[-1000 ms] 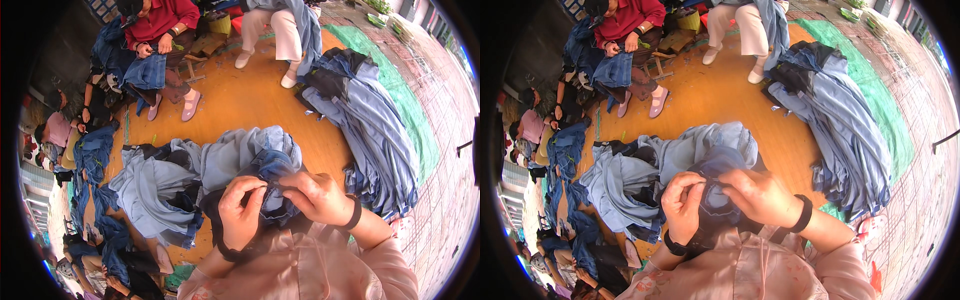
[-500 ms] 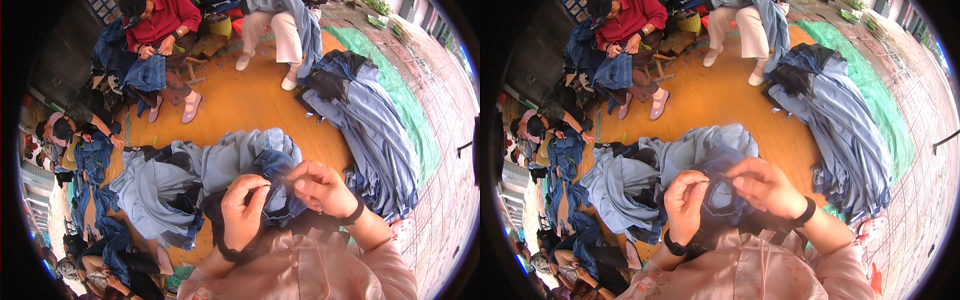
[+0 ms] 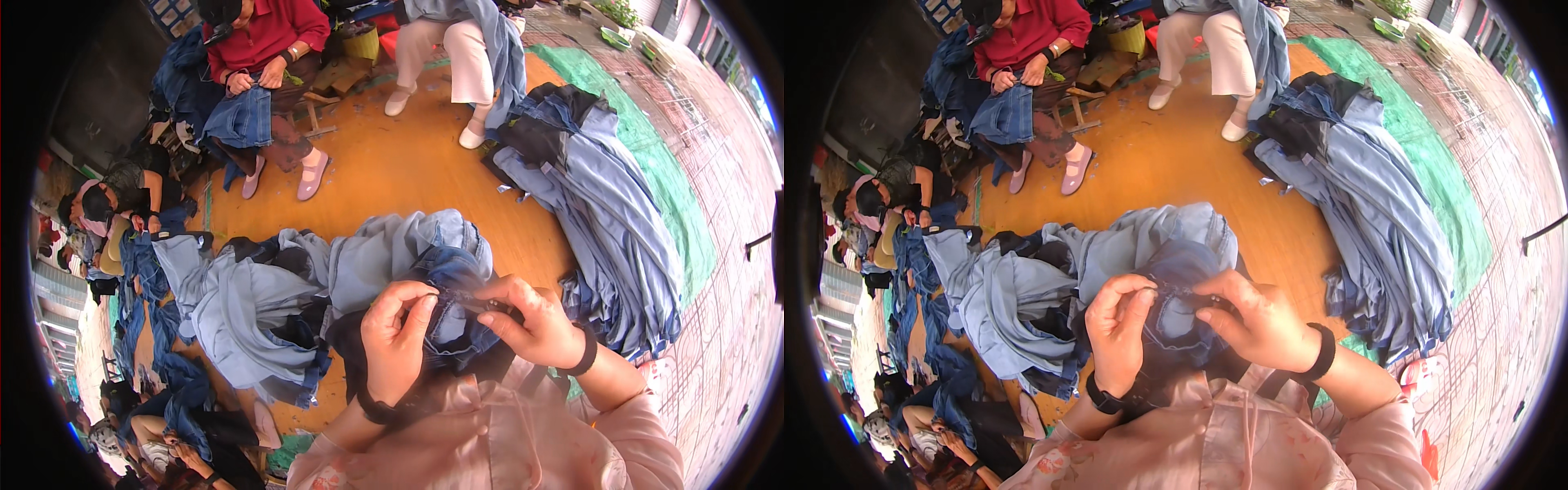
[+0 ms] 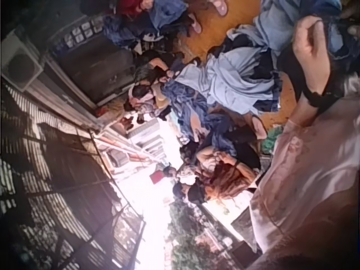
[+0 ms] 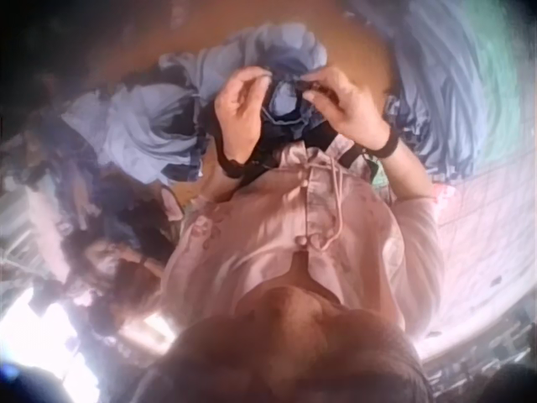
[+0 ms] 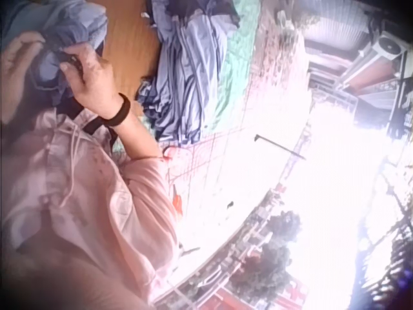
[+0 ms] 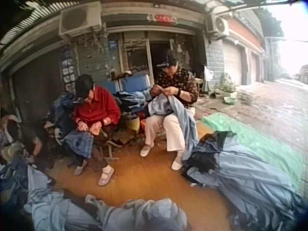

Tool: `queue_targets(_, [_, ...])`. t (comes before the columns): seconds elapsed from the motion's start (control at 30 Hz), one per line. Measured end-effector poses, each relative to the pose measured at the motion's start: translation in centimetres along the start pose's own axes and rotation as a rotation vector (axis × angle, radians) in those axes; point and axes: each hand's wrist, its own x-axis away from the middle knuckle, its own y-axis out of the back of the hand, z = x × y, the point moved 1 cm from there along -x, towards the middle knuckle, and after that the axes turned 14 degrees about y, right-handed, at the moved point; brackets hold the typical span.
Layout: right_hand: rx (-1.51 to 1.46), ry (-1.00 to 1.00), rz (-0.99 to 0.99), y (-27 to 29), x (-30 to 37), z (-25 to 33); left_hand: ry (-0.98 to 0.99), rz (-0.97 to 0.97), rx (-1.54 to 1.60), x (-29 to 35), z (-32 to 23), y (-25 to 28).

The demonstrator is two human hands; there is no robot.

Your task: Trimming loose threads and inspecting denim jeans in an outdoor group workshop.

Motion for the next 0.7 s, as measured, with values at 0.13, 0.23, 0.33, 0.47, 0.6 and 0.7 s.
queue_targets(0.13, [0.022,0.03,-0.012,-0.1,0.1,0.0,-0.02,0.0,-0.035,0.1,-0.1,0.1])
queue_targets(0.23, [0.029,0.063,-0.022,-0.1,0.1,-0.1,-0.005,-0.001,-0.021,0.2,0.1,0.1])
queue_targets(0.33, [0.024,0.081,-0.045,-0.1,0.5,-0.7,0.011,-0.008,0.007,0.3,0.0,0.1])
queue_targets(0.47, [-0.005,0.029,-0.04,-0.3,1.0,-1.2,0.036,-0.014,0.021,0.4,-0.1,0.2])
queue_targets(0.6, [-0.016,0.065,-0.061,-0.6,0.6,-1.0,0.035,-0.017,0.035,0.3,0.2,0.1])
queue_targets(0.7, [-0.036,0.041,-0.047,-0.6,0.5,-0.9,0.046,-0.015,0.033,0.3,0.2,0.2])
